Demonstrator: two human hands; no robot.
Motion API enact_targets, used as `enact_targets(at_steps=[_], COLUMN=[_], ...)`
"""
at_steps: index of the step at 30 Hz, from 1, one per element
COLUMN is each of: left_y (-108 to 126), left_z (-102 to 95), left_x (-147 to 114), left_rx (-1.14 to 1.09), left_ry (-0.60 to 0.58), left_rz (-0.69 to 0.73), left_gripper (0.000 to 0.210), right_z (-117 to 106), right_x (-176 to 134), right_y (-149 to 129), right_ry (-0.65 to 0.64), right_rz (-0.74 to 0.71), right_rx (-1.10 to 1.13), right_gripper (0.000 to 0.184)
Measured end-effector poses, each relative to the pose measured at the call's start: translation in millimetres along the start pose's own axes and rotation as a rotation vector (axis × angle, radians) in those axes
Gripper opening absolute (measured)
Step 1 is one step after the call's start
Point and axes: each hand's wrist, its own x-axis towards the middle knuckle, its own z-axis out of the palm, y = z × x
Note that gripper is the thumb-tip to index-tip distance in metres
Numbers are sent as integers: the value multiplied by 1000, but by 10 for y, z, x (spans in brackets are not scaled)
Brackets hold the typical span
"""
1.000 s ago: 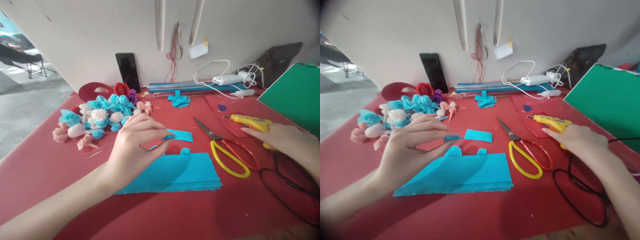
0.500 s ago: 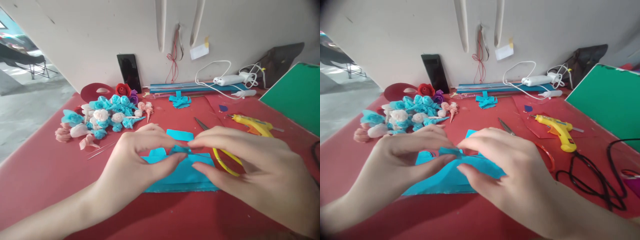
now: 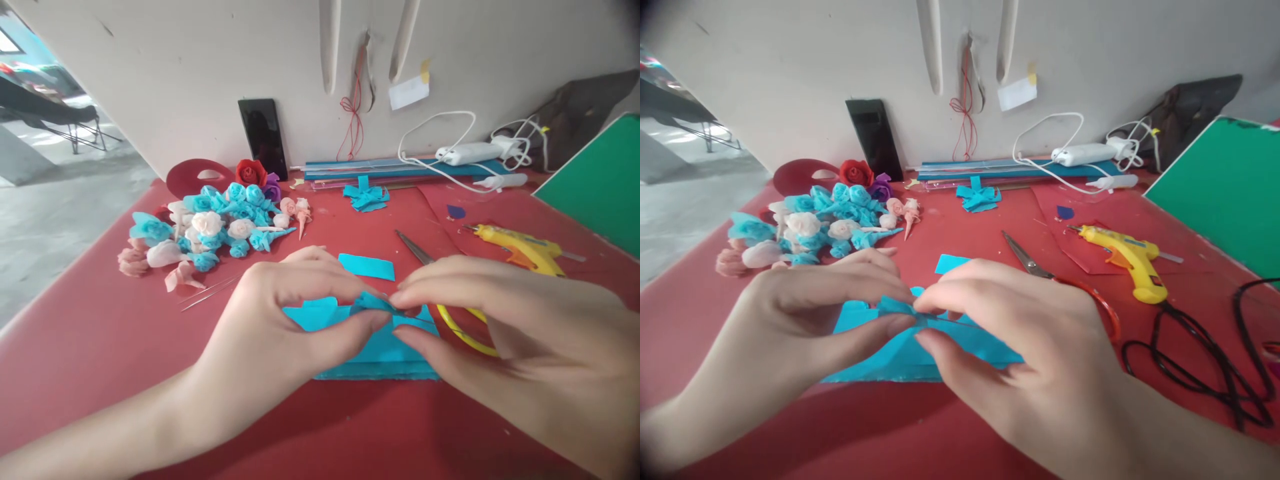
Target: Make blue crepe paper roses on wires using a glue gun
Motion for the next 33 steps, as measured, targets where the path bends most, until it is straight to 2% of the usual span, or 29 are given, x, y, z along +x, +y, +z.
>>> enact_targets(at_steps=[9, 23, 25, 29, 33], left_y=[-24, -59, -62, -33, -2], left_z=[26, 21, 20, 9, 16], left_x=[10, -5, -7, -15, -13], left_rx=[-18, -7, -12, -13, -77], left_ry=[20, 21, 17, -34, -42], left_rz=[-25, 3, -6, -157, -245], left_gripper=[10, 8, 7, 5, 7], right_z=[36, 45, 41, 19, 13], right_x=[-6, -105, -123, -124, -130], right_y=[6, 68, 88, 101, 95], right_ry=[34, -43, -53, -78, -69], right_rz=[-48, -96, -151, -304, -318], right_rx=[-32, -145, -168, -198, -266], right_gripper=[9, 15, 17, 18, 16])
